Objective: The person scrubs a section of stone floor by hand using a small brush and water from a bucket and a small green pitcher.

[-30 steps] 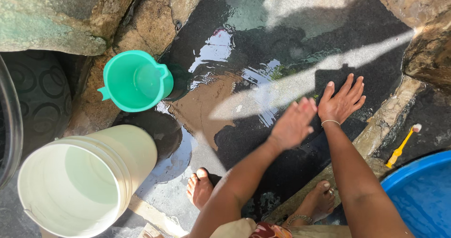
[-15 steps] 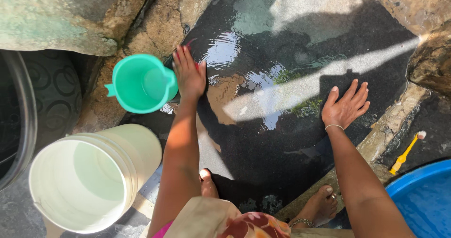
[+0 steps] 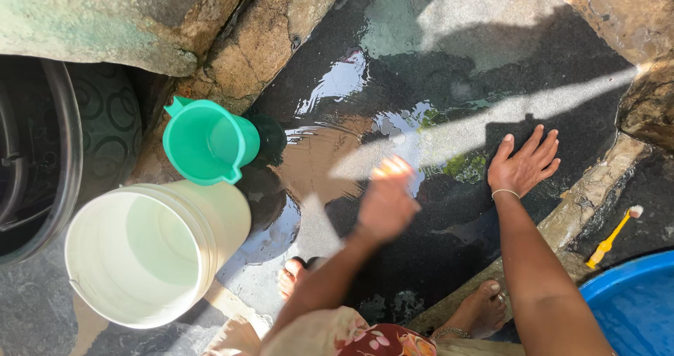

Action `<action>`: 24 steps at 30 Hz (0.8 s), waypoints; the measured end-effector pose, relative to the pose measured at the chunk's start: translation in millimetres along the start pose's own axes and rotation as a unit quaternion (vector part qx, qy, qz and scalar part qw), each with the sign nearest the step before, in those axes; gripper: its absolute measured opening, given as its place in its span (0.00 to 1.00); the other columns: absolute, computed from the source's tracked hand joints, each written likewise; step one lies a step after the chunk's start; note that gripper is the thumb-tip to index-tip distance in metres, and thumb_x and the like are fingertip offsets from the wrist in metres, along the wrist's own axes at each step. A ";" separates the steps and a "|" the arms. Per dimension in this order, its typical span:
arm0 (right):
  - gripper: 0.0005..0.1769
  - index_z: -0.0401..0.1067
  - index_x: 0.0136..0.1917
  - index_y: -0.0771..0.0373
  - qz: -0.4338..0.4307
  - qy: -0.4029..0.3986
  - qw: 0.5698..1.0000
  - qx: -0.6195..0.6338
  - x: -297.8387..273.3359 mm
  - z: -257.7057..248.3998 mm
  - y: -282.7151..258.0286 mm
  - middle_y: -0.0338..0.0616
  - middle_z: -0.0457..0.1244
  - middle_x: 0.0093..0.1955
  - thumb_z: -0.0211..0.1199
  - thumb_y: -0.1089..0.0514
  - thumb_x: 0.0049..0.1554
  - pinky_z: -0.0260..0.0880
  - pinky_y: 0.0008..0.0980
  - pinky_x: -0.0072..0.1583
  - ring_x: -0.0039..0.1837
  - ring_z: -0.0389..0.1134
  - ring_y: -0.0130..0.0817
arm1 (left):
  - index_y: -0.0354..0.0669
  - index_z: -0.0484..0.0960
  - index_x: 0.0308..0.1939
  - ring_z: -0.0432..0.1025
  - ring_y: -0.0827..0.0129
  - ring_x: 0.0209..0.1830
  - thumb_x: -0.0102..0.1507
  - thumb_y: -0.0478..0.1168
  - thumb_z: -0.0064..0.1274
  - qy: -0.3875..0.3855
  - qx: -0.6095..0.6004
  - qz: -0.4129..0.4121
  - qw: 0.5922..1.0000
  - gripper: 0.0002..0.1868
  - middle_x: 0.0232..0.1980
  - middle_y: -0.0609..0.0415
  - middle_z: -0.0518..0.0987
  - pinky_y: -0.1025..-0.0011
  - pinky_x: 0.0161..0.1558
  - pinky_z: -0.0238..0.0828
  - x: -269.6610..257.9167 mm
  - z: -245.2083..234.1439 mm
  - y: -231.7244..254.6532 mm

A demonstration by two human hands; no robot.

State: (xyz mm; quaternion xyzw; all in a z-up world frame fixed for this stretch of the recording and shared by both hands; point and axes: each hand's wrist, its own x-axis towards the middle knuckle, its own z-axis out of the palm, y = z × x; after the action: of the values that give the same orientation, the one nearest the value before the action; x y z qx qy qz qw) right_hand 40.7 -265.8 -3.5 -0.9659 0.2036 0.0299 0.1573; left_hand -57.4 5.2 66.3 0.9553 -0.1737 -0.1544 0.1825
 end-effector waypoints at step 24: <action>0.40 0.48 0.84 0.64 0.018 0.002 1.000 0.000 -1.2 -3.7 -2.4 0.58 0.38 0.87 0.41 0.37 0.70 0.29 0.62 0.80 0.86 0.36 0.54 | 0.34 0.67 0.70 0.65 0.50 0.72 0.58 0.56 0.52 0.069 0.012 0.140 0.988 0.41 0.71 0.41 0.70 0.57 0.71 0.54 51.6 30.6 79.0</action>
State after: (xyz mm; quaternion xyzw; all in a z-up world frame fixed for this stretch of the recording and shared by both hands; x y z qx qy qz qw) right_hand 40.5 -264.5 0.8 -0.9622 0.2213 0.0306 0.1559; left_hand -44.1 -92.8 59.0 0.9321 -0.2944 -0.0595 0.2024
